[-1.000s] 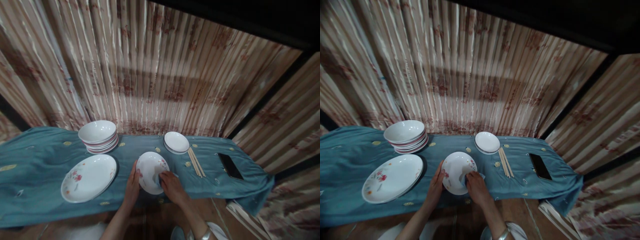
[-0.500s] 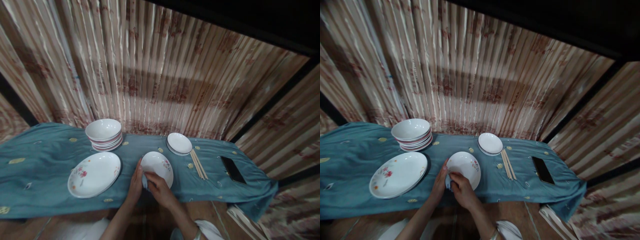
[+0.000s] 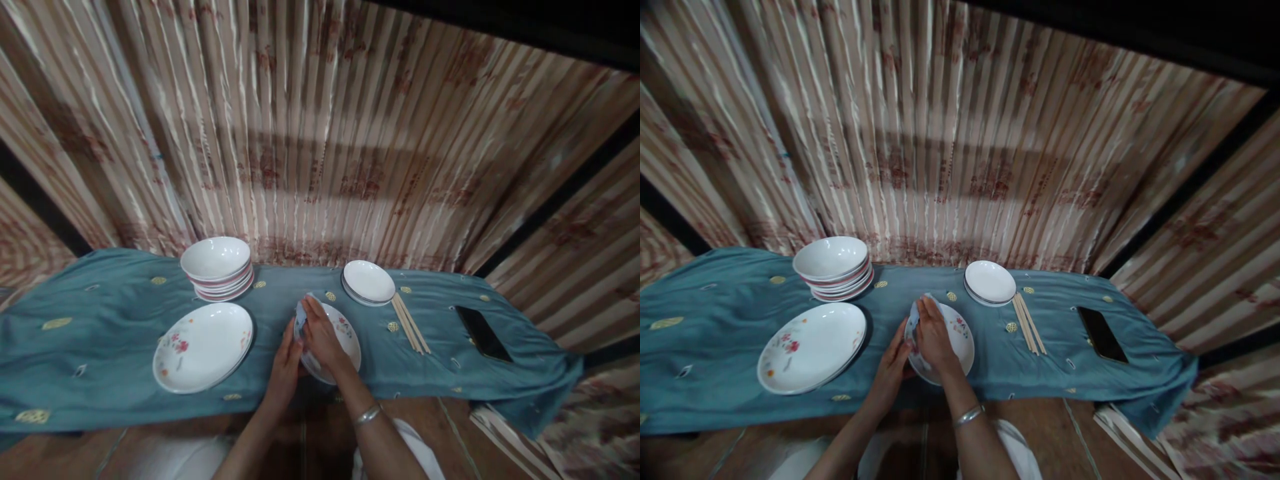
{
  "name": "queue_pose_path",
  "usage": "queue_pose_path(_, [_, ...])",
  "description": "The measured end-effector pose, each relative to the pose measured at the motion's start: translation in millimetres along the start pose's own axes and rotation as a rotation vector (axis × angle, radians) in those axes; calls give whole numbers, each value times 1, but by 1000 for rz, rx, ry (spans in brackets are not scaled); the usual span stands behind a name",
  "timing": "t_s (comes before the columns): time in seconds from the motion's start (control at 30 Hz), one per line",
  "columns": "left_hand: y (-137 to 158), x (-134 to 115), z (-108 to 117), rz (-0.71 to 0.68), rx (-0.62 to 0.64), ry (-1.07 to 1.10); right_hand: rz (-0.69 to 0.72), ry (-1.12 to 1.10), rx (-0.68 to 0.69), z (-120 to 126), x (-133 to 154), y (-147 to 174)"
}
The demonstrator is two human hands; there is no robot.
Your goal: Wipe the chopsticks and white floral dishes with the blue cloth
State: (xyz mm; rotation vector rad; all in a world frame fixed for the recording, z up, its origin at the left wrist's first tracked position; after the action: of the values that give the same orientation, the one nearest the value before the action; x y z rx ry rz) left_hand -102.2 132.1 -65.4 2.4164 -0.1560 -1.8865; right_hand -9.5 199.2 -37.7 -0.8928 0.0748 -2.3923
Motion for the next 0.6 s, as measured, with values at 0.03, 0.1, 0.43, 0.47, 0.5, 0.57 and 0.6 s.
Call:
queue_pose_path(0.03, [2,-2,-1,4,10,-4,-28,59,-24,1,-7,-1])
queue_pose_path(0.1, [5,-5,-3,26,27,-2,-92,178,-69,5,-22,-1])
queue_pose_path(0.43, [14,-7,4,59,-5,38,-187,492,-26,8,-63,34])
queue_pose_path(0.47, [14,-8,6,58,-12,32,-192,506,-21,9,-65,40])
queue_pose_path(0.5, [14,-8,7,58,-19,26,-195,519,-16,11,-65,45])
queue_pose_path(0.57, [15,-9,10,52,-32,22,-191,545,-1,14,-65,55])
queue_pose_path(0.6, [14,-9,11,48,-39,24,-185,561,7,15,-64,60])
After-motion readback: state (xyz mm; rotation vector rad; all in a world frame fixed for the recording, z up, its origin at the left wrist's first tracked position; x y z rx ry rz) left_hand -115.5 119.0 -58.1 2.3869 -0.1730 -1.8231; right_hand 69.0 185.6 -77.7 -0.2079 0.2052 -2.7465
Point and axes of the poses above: each hand's wrist, its own y-axis away from the middle knuckle, its own z-axis out of the back of the hand, x = y × z, the point moved 6 cm from there along -y, towards the middle knuckle, and after that the axes turned 12 degrees about x, right-handed, at the moved point
